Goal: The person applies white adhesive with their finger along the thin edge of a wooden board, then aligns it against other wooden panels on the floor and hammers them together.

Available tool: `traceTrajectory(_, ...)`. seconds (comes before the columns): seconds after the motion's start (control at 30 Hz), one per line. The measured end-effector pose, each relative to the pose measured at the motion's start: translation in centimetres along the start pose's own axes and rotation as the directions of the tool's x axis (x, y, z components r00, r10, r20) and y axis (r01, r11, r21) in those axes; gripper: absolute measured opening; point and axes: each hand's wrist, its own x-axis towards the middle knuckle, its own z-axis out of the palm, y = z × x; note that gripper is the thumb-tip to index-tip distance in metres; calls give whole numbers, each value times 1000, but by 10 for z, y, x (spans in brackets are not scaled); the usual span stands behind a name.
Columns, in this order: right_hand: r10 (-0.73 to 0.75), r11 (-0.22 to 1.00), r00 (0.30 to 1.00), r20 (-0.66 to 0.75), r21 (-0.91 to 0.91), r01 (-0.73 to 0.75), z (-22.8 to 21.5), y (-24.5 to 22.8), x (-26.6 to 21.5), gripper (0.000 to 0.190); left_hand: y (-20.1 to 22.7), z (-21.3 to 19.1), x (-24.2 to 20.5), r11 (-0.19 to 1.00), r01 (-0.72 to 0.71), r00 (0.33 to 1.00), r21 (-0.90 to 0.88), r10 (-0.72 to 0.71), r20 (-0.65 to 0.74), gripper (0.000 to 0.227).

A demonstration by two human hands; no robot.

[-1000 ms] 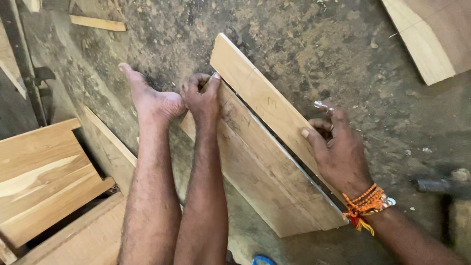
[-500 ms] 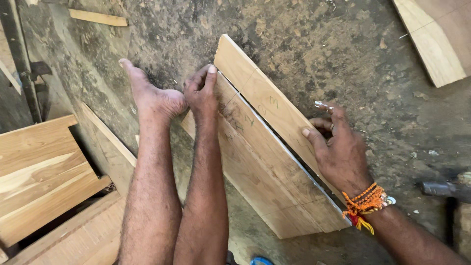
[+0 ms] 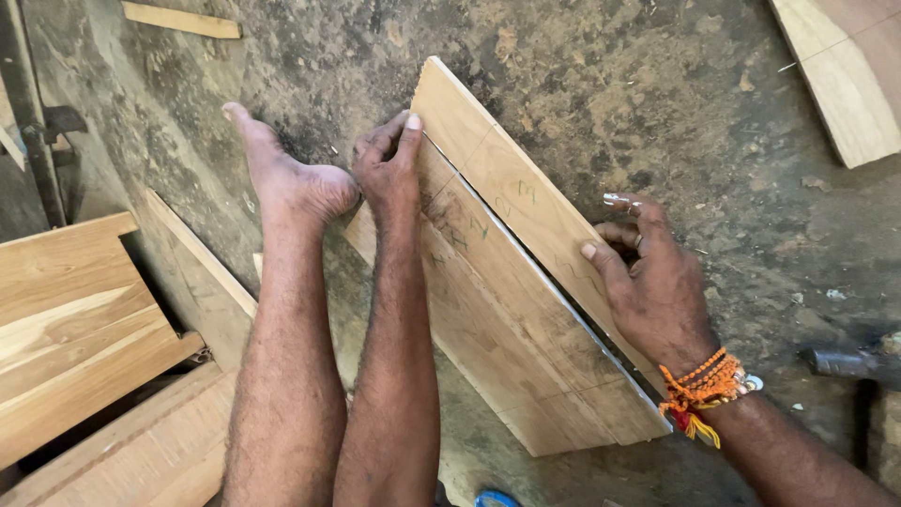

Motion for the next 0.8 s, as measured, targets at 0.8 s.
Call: traceTrajectory(0.8, -314, 931, 945, -91, -228, 287, 10, 6, 2, 48, 15, 10, -4, 987, 149, 984, -58, -154, -90, 30)
